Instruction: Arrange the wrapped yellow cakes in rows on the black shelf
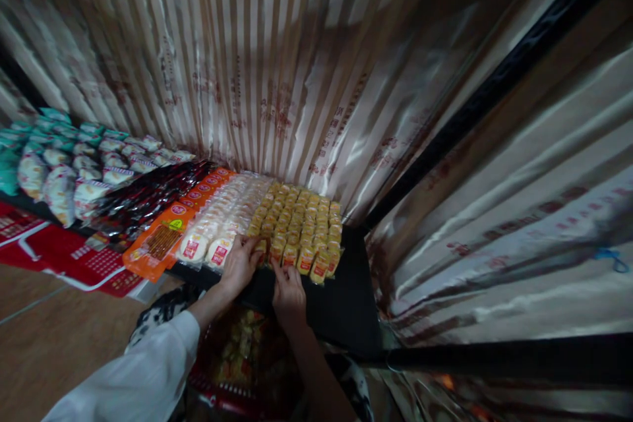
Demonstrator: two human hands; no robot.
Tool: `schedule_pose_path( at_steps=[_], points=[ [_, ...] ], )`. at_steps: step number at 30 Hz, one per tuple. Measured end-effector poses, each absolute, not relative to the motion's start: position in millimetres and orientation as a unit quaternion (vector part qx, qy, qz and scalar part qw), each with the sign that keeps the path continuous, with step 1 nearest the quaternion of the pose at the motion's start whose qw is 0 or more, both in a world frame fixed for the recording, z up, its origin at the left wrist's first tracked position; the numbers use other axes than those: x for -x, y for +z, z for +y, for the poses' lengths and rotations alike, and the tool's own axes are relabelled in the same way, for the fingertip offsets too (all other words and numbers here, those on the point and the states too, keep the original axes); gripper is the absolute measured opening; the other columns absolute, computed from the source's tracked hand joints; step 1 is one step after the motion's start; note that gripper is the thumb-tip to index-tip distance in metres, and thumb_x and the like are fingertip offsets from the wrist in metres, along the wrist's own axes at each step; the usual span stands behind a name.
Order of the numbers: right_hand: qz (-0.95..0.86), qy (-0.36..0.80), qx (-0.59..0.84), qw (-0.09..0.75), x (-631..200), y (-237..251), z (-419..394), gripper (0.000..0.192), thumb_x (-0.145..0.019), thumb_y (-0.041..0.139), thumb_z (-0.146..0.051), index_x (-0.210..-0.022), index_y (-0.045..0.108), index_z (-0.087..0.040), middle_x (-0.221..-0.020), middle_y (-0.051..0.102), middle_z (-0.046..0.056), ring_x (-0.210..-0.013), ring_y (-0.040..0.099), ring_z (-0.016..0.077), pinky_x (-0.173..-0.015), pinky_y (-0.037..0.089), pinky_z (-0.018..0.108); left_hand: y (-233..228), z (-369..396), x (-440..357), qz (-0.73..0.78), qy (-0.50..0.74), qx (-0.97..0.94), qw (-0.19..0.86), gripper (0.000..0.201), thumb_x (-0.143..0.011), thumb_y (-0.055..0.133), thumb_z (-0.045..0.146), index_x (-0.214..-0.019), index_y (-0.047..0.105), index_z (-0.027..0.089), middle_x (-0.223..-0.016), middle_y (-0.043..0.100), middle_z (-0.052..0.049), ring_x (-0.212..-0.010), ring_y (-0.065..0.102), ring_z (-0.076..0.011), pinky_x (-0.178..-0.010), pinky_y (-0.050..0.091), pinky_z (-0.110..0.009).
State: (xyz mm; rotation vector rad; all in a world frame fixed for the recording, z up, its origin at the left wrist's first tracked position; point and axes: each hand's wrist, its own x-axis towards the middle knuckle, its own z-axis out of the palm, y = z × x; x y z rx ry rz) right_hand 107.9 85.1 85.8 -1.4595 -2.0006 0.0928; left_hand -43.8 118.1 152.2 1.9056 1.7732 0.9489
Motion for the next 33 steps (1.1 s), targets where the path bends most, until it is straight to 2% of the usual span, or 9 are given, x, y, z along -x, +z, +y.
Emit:
schedule_pose_path(
  at_steps=[4, 9, 13, 18, 23, 27, 33],
  points=[
    [-0.759, 0.06, 0.557, 0.33, -109, 85, 82, 0.051, -0.083, 0.031, -0.008, -0.129, 0.045, -0.021, -0.087, 0.052, 0.007, -0.084, 0.049, 0.0172, -0.08, 0.045, 0.03, 146, 123, 39, 0.628, 0.338, -0.68, 0.168, 0.035, -0.081, 0.047, 0.02, -0.115, 0.055, 0.022, -0.092, 0.045, -0.004, -0.09, 0.054, -0.0177, -0.081, 0.048, -0.03],
    [-0.757, 0.066, 0.56, 0.328, -108, 91, 80, 0.053, -0.081, 0.033, -0.005, -0.13, 0.044, -0.021, -0.089, 0.053, 0.007, -0.087, 0.049, 0.0175, -0.081, 0.046, 0.031, 135, 123, 34, 0.626, 0.364, -0.672, 0.154, 0.035, -0.084, 0.042, 0.02, -0.119, 0.046, 0.015, -0.097, 0.048, -0.007, -0.092, 0.053, -0.0194, -0.085, 0.047, -0.034],
    [-0.755, 0.063, 0.563, 0.331, -107, 93, 78, 0.052, -0.082, 0.034, -0.007, -0.13, 0.043, -0.023, -0.088, 0.054, 0.007, -0.088, 0.05, 0.0177, -0.081, 0.046, 0.032, 133, 114, 30, 0.634, 0.381, -0.663, 0.113, 0.029, -0.084, 0.043, 0.023, -0.113, 0.046, 0.017, -0.1, 0.048, -0.007, -0.096, 0.051, -0.0209, -0.085, 0.047, -0.037],
    [-0.755, 0.073, 0.568, 0.319, -107, 95, 78, 0.051, -0.082, 0.035, -0.007, -0.13, 0.044, -0.021, -0.09, 0.055, 0.008, -0.088, 0.051, 0.0179, -0.081, 0.047, 0.032, 120, 98, 28, 0.663, 0.364, -0.648, 0.094, 0.033, -0.083, 0.046, 0.028, -0.114, 0.041, 0.016, -0.104, 0.049, -0.009, -0.1, 0.052, -0.0231, -0.083, 0.048, -0.037],
    [-0.754, 0.072, 0.57, 0.318, -108, 96, 77, 0.051, -0.082, 0.036, -0.01, -0.131, 0.042, -0.024, -0.094, 0.055, 0.007, -0.091, 0.051, 0.0185, -0.083, 0.046, 0.032, 101, 96, 31, 0.659, 0.355, -0.652, 0.119, 0.025, -0.083, 0.046, 0.029, -0.104, 0.045, 0.015, -0.099, 0.054, -0.01, -0.095, 0.054, -0.0233, -0.08, 0.048, -0.037],
    [-0.762, 0.082, 0.571, 0.294, -108, 94, 79, 0.057, -0.078, 0.036, -0.006, -0.132, 0.04, -0.021, -0.096, 0.054, 0.008, -0.092, 0.05, 0.0191, -0.084, 0.045, 0.033, 96, 104, 31, 0.658, 0.346, -0.66, 0.108, 0.017, -0.085, 0.043, 0.03, -0.094, 0.049, 0.016, -0.09, 0.056, -0.009, -0.091, 0.055, -0.023, -0.079, 0.048, -0.036],
    [-0.763, 0.073, 0.573, 0.289, -106, 93, 79, 0.054, -0.077, 0.036, -0.007, -0.129, 0.045, -0.018, -0.097, 0.053, 0.01, -0.094, 0.049, 0.0198, -0.086, 0.044, 0.034, 92, 107, 31, 0.671, 0.343, -0.648, 0.109, 0.02, -0.085, 0.045, 0.032, -0.097, 0.049, 0.017, -0.091, 0.056, -0.008, -0.089, 0.056, -0.0215, -0.076, 0.048, -0.032]
  ],
)
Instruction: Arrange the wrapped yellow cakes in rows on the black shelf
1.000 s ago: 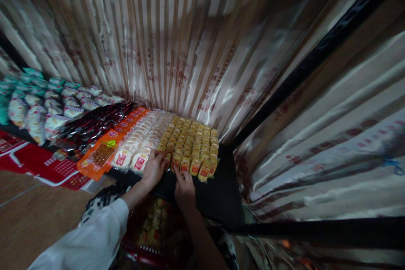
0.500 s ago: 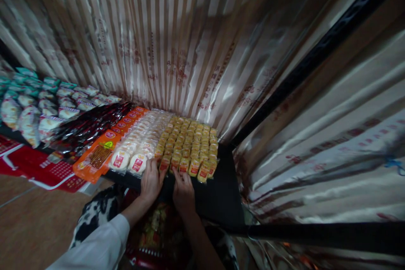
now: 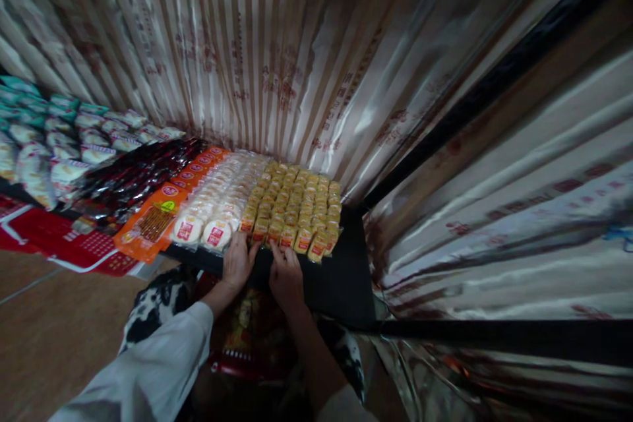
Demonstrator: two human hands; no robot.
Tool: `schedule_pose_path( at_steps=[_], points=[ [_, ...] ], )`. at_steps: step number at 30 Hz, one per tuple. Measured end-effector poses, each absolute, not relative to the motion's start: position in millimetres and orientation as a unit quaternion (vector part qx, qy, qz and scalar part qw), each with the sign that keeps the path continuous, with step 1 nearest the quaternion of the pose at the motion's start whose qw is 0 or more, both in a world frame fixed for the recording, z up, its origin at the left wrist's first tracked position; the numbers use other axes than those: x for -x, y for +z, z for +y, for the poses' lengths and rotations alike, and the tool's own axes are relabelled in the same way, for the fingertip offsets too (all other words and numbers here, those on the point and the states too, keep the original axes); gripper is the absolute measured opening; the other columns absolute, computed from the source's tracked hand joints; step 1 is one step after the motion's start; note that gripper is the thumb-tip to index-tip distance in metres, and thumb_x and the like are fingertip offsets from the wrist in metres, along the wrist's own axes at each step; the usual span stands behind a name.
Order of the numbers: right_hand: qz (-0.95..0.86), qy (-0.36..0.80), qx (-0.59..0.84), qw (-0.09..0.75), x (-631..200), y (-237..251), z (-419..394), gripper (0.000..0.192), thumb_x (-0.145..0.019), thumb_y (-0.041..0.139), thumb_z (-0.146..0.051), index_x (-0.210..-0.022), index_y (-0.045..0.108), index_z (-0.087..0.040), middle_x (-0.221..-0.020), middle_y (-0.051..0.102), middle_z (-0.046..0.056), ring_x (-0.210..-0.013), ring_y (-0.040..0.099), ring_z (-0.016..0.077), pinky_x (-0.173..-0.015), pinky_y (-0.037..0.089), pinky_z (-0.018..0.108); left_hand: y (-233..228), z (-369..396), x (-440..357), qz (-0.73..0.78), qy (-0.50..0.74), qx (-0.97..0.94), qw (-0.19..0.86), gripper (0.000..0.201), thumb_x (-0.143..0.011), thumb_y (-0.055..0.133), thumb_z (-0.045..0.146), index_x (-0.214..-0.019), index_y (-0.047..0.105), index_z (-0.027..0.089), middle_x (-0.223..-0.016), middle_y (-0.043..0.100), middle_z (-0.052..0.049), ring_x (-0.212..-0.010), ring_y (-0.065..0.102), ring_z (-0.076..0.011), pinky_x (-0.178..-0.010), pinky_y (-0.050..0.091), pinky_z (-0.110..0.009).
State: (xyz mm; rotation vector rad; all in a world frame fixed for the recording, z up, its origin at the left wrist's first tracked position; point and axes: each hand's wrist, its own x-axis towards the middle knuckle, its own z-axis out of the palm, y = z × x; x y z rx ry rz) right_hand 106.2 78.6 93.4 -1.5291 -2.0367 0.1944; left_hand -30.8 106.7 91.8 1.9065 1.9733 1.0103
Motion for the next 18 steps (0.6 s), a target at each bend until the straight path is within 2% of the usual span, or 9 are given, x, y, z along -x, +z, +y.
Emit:
schedule_pose_path(
  at_steps=[2, 6, 11, 15, 18],
  points=[
    [-0.759, 0.065, 0.566, 0.315, -105, 95, 77, 0.05, -0.078, 0.035, -0.008, -0.124, 0.05, -0.017, -0.098, 0.054, 0.01, -0.096, 0.049, 0.0188, -0.087, 0.044, 0.032, 90, 105, 31, 0.665, 0.356, -0.647, 0.111, 0.023, -0.085, 0.046, 0.032, -0.101, 0.048, 0.016, -0.093, 0.056, -0.008, -0.087, 0.057, -0.0207, -0.075, 0.048, -0.032],
    [-0.775, 0.061, 0.519, 0.354, -105, 98, 67, 0.043, -0.08, 0.032, -0.007, -0.113, 0.059, -0.015, -0.098, 0.056, 0.01, -0.096, 0.049, 0.0166, -0.088, 0.044, 0.03, 92, 102, 31, 0.648, 0.366, -0.66, 0.1, 0.028, -0.085, 0.046, 0.031, -0.107, 0.046, 0.014, -0.1, 0.055, -0.011, -0.097, 0.054, -0.0223, -0.082, 0.046, -0.034],
    [-0.81, 0.096, 0.465, 0.344, -108, 95, 25, 0.037, -0.081, 0.036, -0.012, -0.111, 0.058, -0.016, -0.097, 0.058, 0.009, -0.092, 0.052, 0.0167, -0.083, 0.046, 0.031, 102, 88, 34, 0.644, 0.376, -0.658, 0.102, 0.032, -0.086, 0.043, 0.031, -0.113, 0.044, 0.014, -0.109, 0.051, -0.013, -0.104, 0.051, -0.023, -0.085, 0.046, -0.035],
    [-0.815, 0.173, 0.48, 0.273, -115, 78, -17, 0.033, -0.081, 0.041, -0.015, -0.109, 0.059, -0.018, -0.096, 0.063, 0.009, -0.092, 0.056, 0.0169, -0.081, 0.047, 0.03, 104, 56, 34, 0.64, 0.375, -0.662, 0.106, 0.026, -0.086, 0.037, 0.024, -0.108, 0.05, 0.016, -0.107, 0.051, -0.01, -0.105, 0.051, -0.0216, -0.088, 0.044, -0.034],
    [-0.771, 0.273, 0.543, 0.188, -121, 55, -35, 0.024, -0.075, 0.052, -0.018, -0.092, 0.066, -0.024, -0.085, 0.068, 0.005, -0.082, 0.062, 0.0172, -0.073, 0.048, 0.027, 93, 20, 26, 0.595, 0.366, -0.692, 0.184, 0.026, -0.086, 0.033, 0.021, -0.099, 0.055, 0.017, -0.101, 0.055, -0.01, -0.1, 0.054, -0.0199, -0.087, 0.044, -0.033]
  ],
)
